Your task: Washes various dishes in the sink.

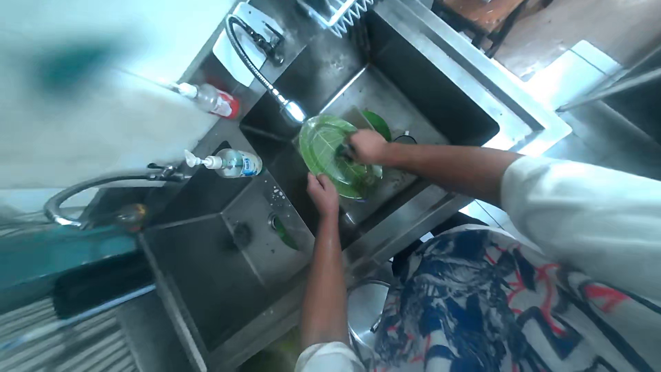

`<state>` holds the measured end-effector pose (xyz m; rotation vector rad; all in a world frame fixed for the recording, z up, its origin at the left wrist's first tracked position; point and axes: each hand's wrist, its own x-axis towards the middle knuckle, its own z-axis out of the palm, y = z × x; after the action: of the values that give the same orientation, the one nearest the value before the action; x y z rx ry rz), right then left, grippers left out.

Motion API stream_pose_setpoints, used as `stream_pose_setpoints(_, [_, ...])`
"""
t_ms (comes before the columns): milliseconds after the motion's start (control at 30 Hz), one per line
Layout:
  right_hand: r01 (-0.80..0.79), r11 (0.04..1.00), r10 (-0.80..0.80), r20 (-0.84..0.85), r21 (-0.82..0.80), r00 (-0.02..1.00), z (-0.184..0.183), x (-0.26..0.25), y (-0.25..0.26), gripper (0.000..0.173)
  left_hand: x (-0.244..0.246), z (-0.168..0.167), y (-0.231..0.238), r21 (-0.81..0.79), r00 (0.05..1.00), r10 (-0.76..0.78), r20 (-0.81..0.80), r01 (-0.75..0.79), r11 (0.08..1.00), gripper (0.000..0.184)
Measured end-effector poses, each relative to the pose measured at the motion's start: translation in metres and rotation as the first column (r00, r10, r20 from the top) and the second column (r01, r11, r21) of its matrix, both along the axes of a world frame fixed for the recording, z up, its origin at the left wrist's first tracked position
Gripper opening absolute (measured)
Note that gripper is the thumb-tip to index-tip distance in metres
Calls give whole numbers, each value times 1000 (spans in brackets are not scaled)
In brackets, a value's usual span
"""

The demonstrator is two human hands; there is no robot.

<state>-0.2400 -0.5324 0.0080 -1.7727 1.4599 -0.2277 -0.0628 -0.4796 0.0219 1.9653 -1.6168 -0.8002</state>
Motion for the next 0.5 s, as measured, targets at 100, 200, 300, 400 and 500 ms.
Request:
stream_pose_setpoints(100, [27, 994, -17, 96, -104, 995, 13, 27, -6, 32, -6, -1, 3, -18, 999, 40, 1, -40, 999, 31])
stream_pose_setpoints(200, [-201, 970, 216, 100, -140, 971, 4, 30, 36, 29, 7, -4, 5, 15, 990, 140, 7, -140, 990, 34])
stream_pose_setpoints(300, [-262, 964, 256, -93, -49, 962, -9, -9, 58, 24, 10, 2, 19, -2, 995, 92, 24, -92, 996, 34])
stream_pose_setpoints(400, [-51, 998, 56, -155, 39, 986, 2, -17, 26, 27, -3, 6, 30, 3, 999, 2, 42, -2, 1000, 35])
stream_pose_setpoints(500, [41, 999, -40, 33, -15, 999, 21, 12, 8, 34, -14, 9, 26, -11, 999, 23, 42, -23, 1000, 36])
